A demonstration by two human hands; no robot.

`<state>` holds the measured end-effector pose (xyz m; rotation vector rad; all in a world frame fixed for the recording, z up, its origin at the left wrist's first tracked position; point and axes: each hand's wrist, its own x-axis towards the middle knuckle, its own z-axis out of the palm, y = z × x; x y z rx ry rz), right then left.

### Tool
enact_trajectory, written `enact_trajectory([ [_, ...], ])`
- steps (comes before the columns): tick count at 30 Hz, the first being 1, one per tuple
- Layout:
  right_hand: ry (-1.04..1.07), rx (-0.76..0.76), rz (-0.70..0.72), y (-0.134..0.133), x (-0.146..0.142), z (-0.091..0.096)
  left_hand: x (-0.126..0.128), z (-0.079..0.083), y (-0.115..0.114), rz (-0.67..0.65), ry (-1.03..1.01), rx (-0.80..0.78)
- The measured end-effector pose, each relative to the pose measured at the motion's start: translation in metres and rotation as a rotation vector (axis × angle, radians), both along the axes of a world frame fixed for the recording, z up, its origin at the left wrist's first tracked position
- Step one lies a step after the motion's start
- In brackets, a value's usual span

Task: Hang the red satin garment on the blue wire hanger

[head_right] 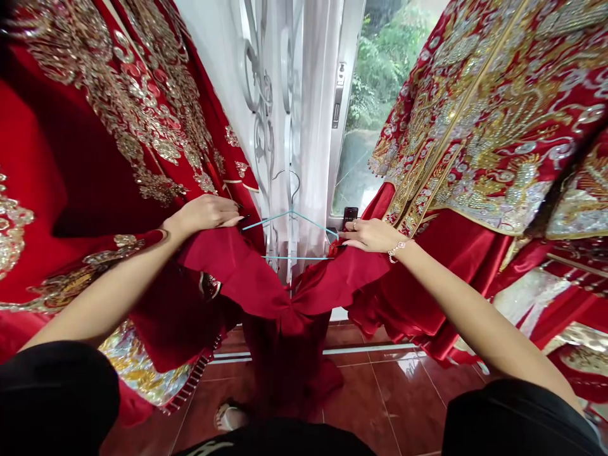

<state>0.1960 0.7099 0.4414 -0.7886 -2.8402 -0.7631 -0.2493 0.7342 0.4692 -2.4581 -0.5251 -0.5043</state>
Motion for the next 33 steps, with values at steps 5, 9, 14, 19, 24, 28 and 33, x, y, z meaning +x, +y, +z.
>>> enact_trajectory([
  [5, -0.051, 0.011, 0.056, -0.003, -0.007, 0.002, 0.022, 0.014, 0.023, -0.198, 0.19, -0.057],
  [9, -0.027, 0.055, 0.059, -0.005, -0.011, -0.006, 0.039, 0.02, 0.026, -0.287, 0.203, -0.139],
  [14, 0.05, 0.081, 0.088, -0.006, -0.027, -0.014, 0.071, 0.021, 0.022, -0.18, 0.223, -0.23],
  [19, 0.147, 0.037, 0.125, -0.005, -0.031, -0.023, 0.076, 0.003, 0.006, 0.179, 0.011, -0.255],
  [24, 0.248, 0.016, 0.098, -0.008, -0.027, -0.035, 0.093, -0.049, -0.069, 0.324, -0.436, -0.118],
  [28, 0.363, -0.033, 0.054, -0.008, -0.028, -0.041, 0.14, -0.084, -0.101, 0.139, -0.417, -0.333],
  [33, 0.526, -0.12, -0.014, -0.01, -0.028, -0.046, 0.209, -0.092, -0.058, 0.042, -0.641, -0.909],
])
